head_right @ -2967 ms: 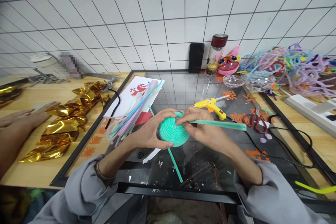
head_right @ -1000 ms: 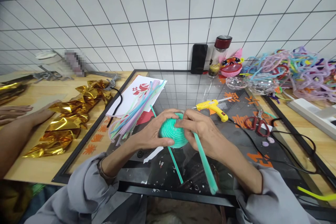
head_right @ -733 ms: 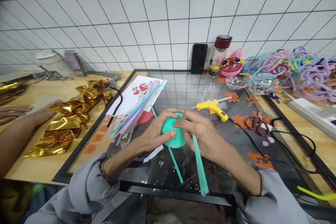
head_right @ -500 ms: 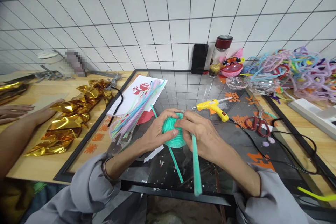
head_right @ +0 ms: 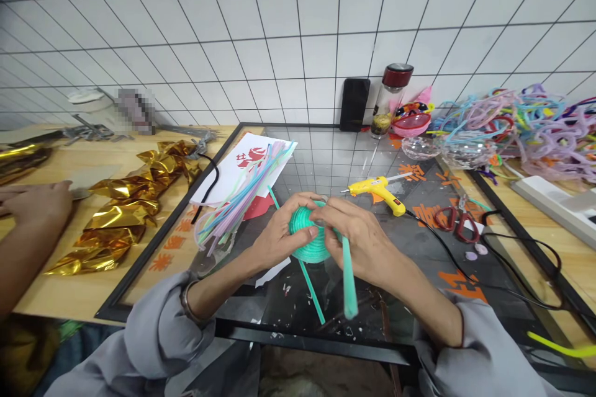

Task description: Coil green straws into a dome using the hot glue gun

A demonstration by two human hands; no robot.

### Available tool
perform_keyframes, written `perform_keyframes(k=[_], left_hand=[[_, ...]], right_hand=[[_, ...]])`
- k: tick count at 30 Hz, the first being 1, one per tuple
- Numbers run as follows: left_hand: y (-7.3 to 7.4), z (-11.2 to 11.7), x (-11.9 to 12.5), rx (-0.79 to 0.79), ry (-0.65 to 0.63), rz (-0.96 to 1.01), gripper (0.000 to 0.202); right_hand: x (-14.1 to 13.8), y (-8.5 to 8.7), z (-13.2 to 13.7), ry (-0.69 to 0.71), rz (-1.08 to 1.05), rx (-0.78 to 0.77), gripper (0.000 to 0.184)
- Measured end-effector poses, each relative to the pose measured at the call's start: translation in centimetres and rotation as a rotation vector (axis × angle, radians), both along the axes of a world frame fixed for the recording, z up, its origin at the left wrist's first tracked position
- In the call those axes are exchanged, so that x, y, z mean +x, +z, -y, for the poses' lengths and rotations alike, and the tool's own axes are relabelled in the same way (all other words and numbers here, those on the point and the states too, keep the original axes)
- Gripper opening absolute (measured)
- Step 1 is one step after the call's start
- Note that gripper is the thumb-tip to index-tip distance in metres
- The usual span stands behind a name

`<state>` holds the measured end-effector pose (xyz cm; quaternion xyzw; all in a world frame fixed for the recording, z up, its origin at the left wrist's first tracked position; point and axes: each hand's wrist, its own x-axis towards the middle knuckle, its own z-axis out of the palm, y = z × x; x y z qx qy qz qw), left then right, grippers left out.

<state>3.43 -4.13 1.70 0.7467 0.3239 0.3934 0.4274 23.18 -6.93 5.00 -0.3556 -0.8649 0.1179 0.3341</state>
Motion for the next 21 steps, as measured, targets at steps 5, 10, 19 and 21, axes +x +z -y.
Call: perform_keyframes(k=[5,10,19,21], left_hand=[[-0.14,-0.12,0.01,-0.002,0.000,0.004,0.029],[-0.20,-0.19,-0.02,-0.012,0.003,0.000,0.030],[-0.08,-0.18,0.00,-0.020,0.002,0.018,0.032],[-0.13,-0.21,0.00,-0.027,0.002,0.018,0.032]], right_hand=[[0.03,0.35,0.02,-0.006,-0.005,-0.003,0.030],[0.09,0.36,0.07,-0.010,0.035,0.006,0.029],[0.23,0.21,0.18,-0.017,0.084,0.018,0.028],[0.21,0.31,0.22,-0.019,0.079,0.022,0.028]])
